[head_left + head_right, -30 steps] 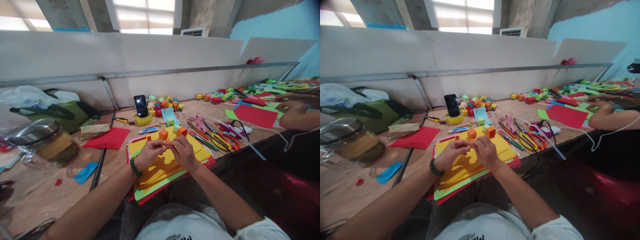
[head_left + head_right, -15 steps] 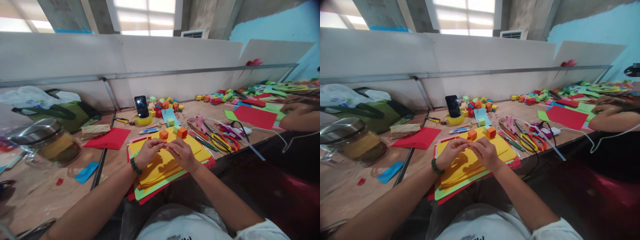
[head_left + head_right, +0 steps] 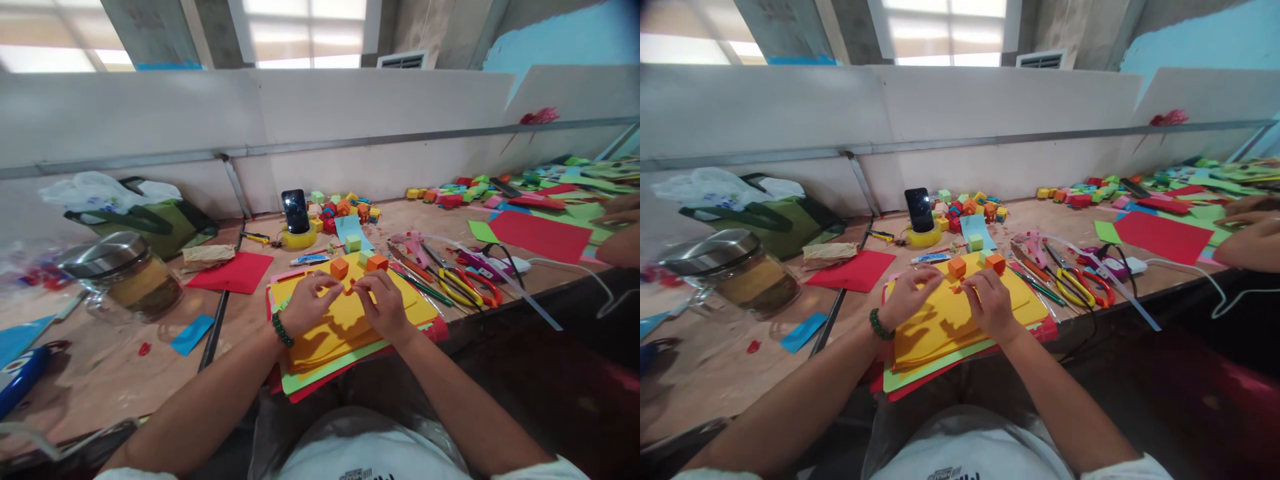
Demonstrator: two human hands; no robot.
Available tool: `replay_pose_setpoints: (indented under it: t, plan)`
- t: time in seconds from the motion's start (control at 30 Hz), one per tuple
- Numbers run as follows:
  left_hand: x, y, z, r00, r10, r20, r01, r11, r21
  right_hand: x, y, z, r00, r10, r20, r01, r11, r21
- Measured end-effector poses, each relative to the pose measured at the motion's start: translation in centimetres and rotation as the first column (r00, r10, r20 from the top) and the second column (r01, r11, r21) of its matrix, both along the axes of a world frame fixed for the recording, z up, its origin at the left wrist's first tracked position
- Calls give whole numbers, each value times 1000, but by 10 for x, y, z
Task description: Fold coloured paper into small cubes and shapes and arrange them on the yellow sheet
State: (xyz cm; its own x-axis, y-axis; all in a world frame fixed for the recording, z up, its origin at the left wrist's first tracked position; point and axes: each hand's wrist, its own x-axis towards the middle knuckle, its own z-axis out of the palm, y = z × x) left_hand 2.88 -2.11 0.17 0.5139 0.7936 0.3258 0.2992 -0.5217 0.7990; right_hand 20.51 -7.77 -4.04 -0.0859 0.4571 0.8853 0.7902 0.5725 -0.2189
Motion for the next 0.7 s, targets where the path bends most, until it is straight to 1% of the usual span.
replay_pose_setpoints:
  t: [0.03,0.07,0.1,0.13,0.17,0.2,0.3,0.37,0.43,0.57,0.7]
  plan:
    - [-6,9,5,997,77,-26,-76,996,52,0,0,1,1000,-8,-3,8,1000,31]
    - [-13,19,10,981,185,-56,-179,978,109,-1,0,2,1000,-19,12,18,998,53]
    - [-21,30,13,946,307,-104,-288,944,164,-2,0,3,999,-30,41,27,998,60]
    - [-28,41,15,893,412,-180,-373,903,215,-3,1,2,996,-38,79,35,998,45]
    - [-36,52,16,824,483,-297,-413,870,268,-4,3,1,992,-39,120,38,999,10]
    - [-42,61,14,749,505,-429,-405,861,307,-4,4,-1,987,-29,158,35,999,-39]
    - [-51,74,3,678,476,-559,-367,879,303,-4,10,-8,977,15,215,24,984,-177]
    - [-51,74,-5,638,451,-625,-346,892,290,-3,11,-12,978,13,208,30,978,-206]
    - [-49,71,-9,602,427,-674,-323,903,283,-2,11,-12,985,-1,173,35,980,-196]
    - [-47,66,-7,565,400,-722,-279,916,290,-2,8,-9,996,14,83,1,985,-170]
    - [-46,66,-4,558,378,-739,-242,926,290,-3,6,-7,998,36,52,-27,985,-172]
